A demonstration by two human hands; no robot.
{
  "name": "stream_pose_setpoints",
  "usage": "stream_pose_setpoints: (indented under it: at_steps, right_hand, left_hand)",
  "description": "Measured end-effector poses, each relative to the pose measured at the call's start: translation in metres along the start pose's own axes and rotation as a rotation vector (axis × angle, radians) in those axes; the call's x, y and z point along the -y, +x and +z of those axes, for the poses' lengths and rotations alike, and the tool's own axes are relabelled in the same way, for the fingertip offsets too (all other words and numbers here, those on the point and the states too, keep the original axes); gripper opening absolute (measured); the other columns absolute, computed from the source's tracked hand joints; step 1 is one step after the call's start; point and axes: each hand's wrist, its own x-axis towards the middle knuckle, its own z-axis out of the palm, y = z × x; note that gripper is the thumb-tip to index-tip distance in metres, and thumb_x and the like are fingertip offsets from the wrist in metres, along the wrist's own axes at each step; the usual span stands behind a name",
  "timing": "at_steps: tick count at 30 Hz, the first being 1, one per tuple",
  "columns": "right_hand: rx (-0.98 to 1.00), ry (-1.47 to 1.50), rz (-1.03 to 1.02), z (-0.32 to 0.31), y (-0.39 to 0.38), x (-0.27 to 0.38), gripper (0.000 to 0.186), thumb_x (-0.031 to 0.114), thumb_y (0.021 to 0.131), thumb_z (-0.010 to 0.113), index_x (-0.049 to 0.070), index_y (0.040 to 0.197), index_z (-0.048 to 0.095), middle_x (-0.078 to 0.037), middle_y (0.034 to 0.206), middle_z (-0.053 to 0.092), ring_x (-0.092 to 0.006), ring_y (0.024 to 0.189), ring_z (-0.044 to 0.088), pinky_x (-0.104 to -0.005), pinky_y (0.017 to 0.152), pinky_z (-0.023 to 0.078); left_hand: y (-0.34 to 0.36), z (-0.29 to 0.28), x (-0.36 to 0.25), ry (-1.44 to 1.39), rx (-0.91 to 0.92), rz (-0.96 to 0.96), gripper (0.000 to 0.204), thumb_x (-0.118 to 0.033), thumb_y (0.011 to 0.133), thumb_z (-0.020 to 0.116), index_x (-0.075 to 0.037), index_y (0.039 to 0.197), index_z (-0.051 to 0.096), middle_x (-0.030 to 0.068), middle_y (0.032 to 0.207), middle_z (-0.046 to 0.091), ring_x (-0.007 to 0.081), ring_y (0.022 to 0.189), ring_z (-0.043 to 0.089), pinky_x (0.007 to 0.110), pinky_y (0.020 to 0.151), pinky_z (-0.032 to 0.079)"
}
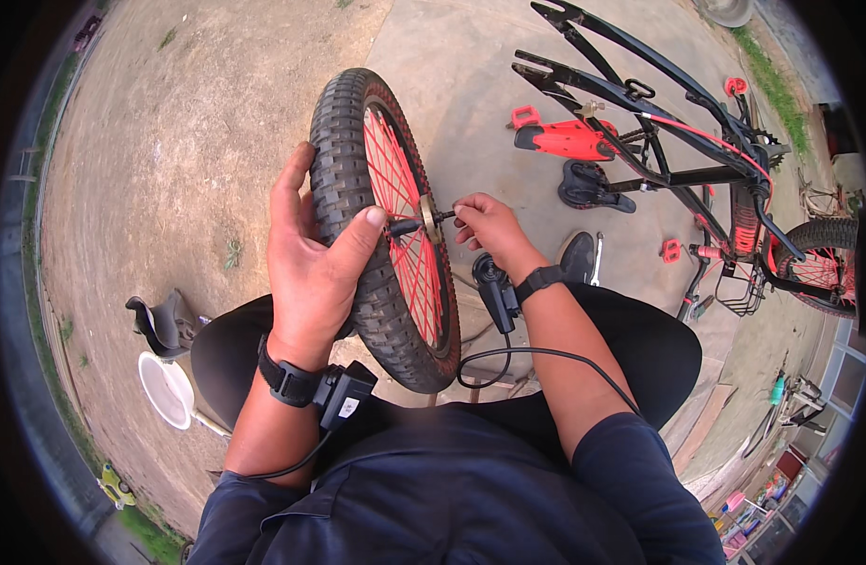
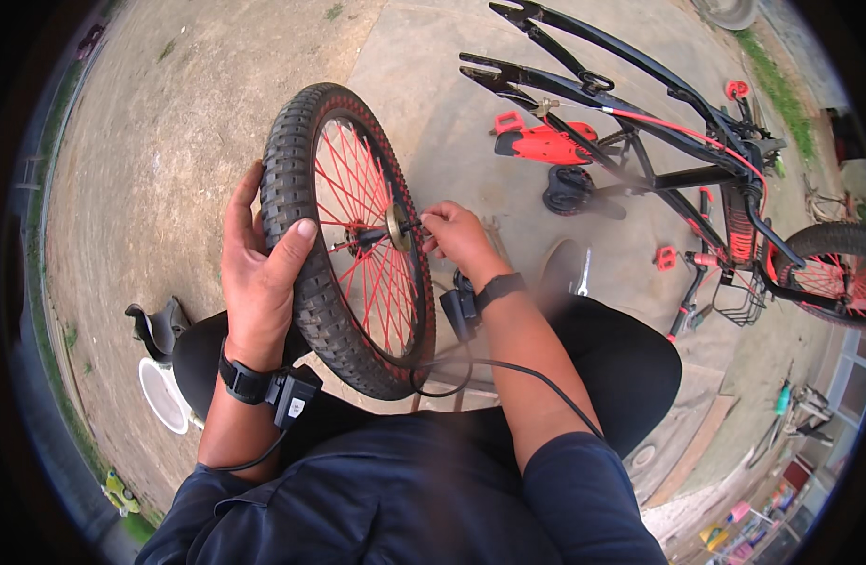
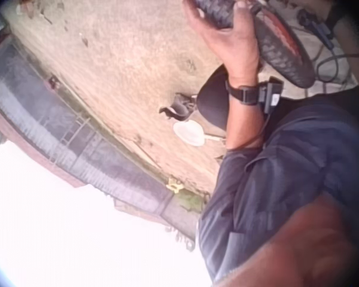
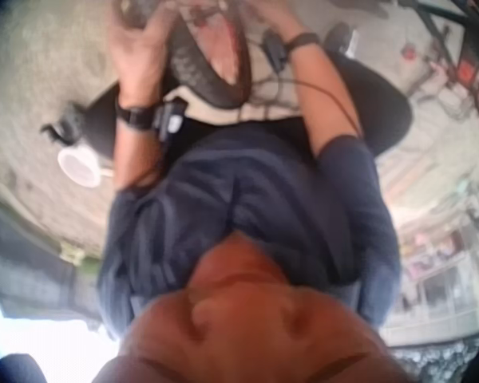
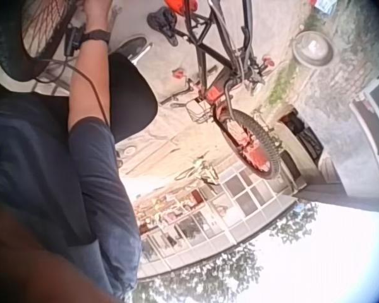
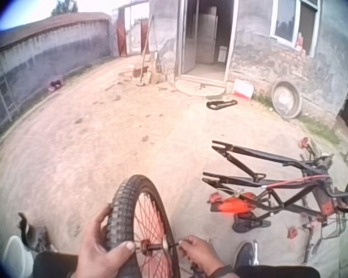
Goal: The person walks toward a disassembled bicycle, picks up a wheel, and sits on a stool to attach a reflector to the wheel hub using a wrench. The person then stands, retrieves another wrench, and continues tightening the reflector on the wheel.
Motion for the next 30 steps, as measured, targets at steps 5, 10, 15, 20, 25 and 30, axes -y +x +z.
stream_pose_setpoints:
  at_steps: [5,10,15,20,25,30]
  right_hand:
    - [0.002,0.028,-0.001,0.001,-0.002,0.001,0.028,0.018,0.096,0.063,0.008,0.122,0.063,-0.003,0.101,0.065,-0.0144,0.081,0.069,-0.0284,0.063,0.05]
    - [0.008,0.076,-0.091,0.002,0.001,-0.007,0.029,0.021,0.097,0.064,0.008,0.123,0.063,-0.003,0.1,0.066,-0.0149,0.081,0.069,-0.0284,0.063,0.05]
    - [-0.004,0.026,0.015,0.001,-0.002,0.001,0.029,0.022,0.097,0.064,0.007,0.122,0.063,-0.004,0.101,0.066,-0.0151,0.081,0.069,-0.0282,0.063,0.05]
    - [-0.002,0.062,-0.089,0.0,0.0,-0.007,0.027,0.021,0.097,0.064,0.007,0.12,0.064,-0.003,0.098,0.066,-0.014,0.078,0.069,-0.0265,0.06,0.048]
    - [-0.026,-0.016,0.026,0.0,0.001,-0.003,0.027,0.018,0.094,0.064,0.007,0.119,0.064,-0.001,0.096,0.066,-0.0124,0.075,0.068,-0.0253,0.058,0.046]
    - [-0.05,0.062,-0.162,0.002,0.002,-0.009,0.025,0.025,0.097,0.066,0.008,0.114,0.065,-0.001,0.093,0.066,-0.0118,0.07,0.066,-0.0251,0.055,0.043]
  left_hand:
    - [0.001,-0.002,0.001,0.006,-0.004,-0.008,0.083,-0.006,0.09,0.074,0.004,0.155,0.023,0.0176,0.123,0.06,0.0202,0.106,0.066,0.034,0.092,0.056]
    - [0.0,0.0,0.0,-0.006,-0.007,0.011,0.084,-0.006,0.09,0.075,0.004,0.156,0.023,0.0172,0.122,0.061,0.0199,0.105,0.066,0.034,0.092,0.055]
    - [0.001,0.0,-0.001,0.006,-0.005,0.003,0.083,-0.007,0.09,0.075,0.004,0.155,0.024,0.0167,0.121,0.061,0.0195,0.105,0.065,0.034,0.091,0.055]
    - [0.0,0.002,0.001,-0.005,-0.016,0.022,0.083,-0.007,0.091,0.075,0.004,0.155,0.024,0.016,0.12,0.061,0.0189,0.104,0.065,0.034,0.091,0.055]
    - [0.001,0.001,0.0,-0.003,-0.012,0.017,0.084,-0.008,0.091,0.076,0.004,0.155,0.024,0.0157,0.12,0.061,0.0184,0.103,0.065,0.033,0.09,0.056]
    - [0.001,0.001,0.001,-0.012,-0.015,0.016,0.084,-0.008,0.091,0.076,0.004,0.156,0.023,0.0151,0.12,0.061,0.0184,0.103,0.066,0.033,0.09,0.056]
